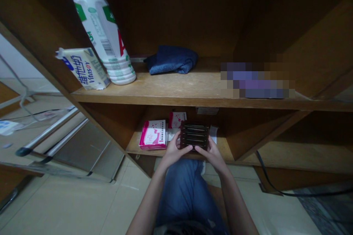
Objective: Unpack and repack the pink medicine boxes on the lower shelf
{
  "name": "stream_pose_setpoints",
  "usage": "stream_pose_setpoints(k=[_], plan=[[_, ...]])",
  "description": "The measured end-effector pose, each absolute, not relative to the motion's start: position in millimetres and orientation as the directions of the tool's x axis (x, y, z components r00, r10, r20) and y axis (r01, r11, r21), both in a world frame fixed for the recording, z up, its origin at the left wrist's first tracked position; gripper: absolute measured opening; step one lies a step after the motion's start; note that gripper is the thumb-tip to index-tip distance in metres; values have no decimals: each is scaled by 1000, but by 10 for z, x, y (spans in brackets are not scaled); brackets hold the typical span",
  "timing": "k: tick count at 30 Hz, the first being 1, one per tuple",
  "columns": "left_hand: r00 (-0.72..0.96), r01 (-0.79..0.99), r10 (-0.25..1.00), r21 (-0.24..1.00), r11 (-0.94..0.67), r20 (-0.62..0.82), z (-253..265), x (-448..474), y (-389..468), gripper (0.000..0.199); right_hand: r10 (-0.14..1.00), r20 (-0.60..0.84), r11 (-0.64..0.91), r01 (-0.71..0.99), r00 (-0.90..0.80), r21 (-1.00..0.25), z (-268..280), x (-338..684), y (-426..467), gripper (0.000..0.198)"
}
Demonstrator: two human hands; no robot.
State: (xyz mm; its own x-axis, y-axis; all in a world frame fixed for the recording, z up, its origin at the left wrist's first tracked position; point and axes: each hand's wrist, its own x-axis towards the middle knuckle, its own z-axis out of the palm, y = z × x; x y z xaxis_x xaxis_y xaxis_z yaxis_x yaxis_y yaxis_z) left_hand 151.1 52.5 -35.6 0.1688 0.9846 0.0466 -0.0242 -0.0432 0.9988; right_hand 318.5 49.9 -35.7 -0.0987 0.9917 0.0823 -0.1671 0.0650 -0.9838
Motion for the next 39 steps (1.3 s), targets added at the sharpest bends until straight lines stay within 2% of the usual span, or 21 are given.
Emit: stream_pose_setpoints(k=[2, 5, 10, 13, 16, 20, 23, 26, 29, 31, 33, 36, 39], plan=[[269, -157, 963, 987, 32, 12, -323, 1497, 511, 65, 974, 149, 123, -156, -170, -980, -356, 3204, 482, 56], [271, -181, 962, 983, 26, 25, -252, 1461, 486, 63, 959, 172, 153, -99, -227, -983, -338, 3217, 462, 58], [290, -21, 925, 968, -250, 245, -170, 1379, 464, 49, 885, 333, 363, 34, -325, -931, -213, 3219, 446, 47], [298, 10, 910, 952, -305, 288, -147, 1370, 454, 44, 862, 386, 422, 46, -328, -905, -172, 3220, 440, 49], [275, 25, 925, 959, -282, 264, -154, 1392, 456, 48, 884, 336, 371, 51, -324, -927, -179, 3222, 433, 53], [275, -77, 950, 989, -129, 146, -223, 1420, 468, 63, 928, 206, 211, -18, -309, -977, -223, 3240, 426, 70], [317, -110, 946, 993, -30, 64, -267, 1421, 467, 58, 936, 109, 78, -106, -334, -991, -264, 3258, 436, 76], [320, -93, 946, 996, -19, 48, -273, 1425, 464, 57, 943, 92, 39, -171, -318, -985, -276, 3249, 449, 69], [217, -111, 975, 993, -26, 49, -283, 1450, 473, 60, 949, 42, -14, -177, -312, -984, -265, 3213, 451, 58], [155, -142, 988, 990, -6, 28, -306, 1472, 483, 60, 948, -35, -89, -157, -318, -984, -286, 3199, 457, 58], [136, -172, 991, 984, 37, -13, -333, 1489, 492, 60, 965, -90, -125, -131, -248, -983, -353, 3219, 489, 67], [120, -194, 991, 978, 78, -55, -363, 1498, 500, 59, 992, -118, -116, -51, 35, -992, -518, 3337, 608, 84], [110, -221, 991, 970, 97, -74, -370, 1499, 504, 57, 969, -67, -99, 126, 239, -987, -674, 3534, 786, 88]])
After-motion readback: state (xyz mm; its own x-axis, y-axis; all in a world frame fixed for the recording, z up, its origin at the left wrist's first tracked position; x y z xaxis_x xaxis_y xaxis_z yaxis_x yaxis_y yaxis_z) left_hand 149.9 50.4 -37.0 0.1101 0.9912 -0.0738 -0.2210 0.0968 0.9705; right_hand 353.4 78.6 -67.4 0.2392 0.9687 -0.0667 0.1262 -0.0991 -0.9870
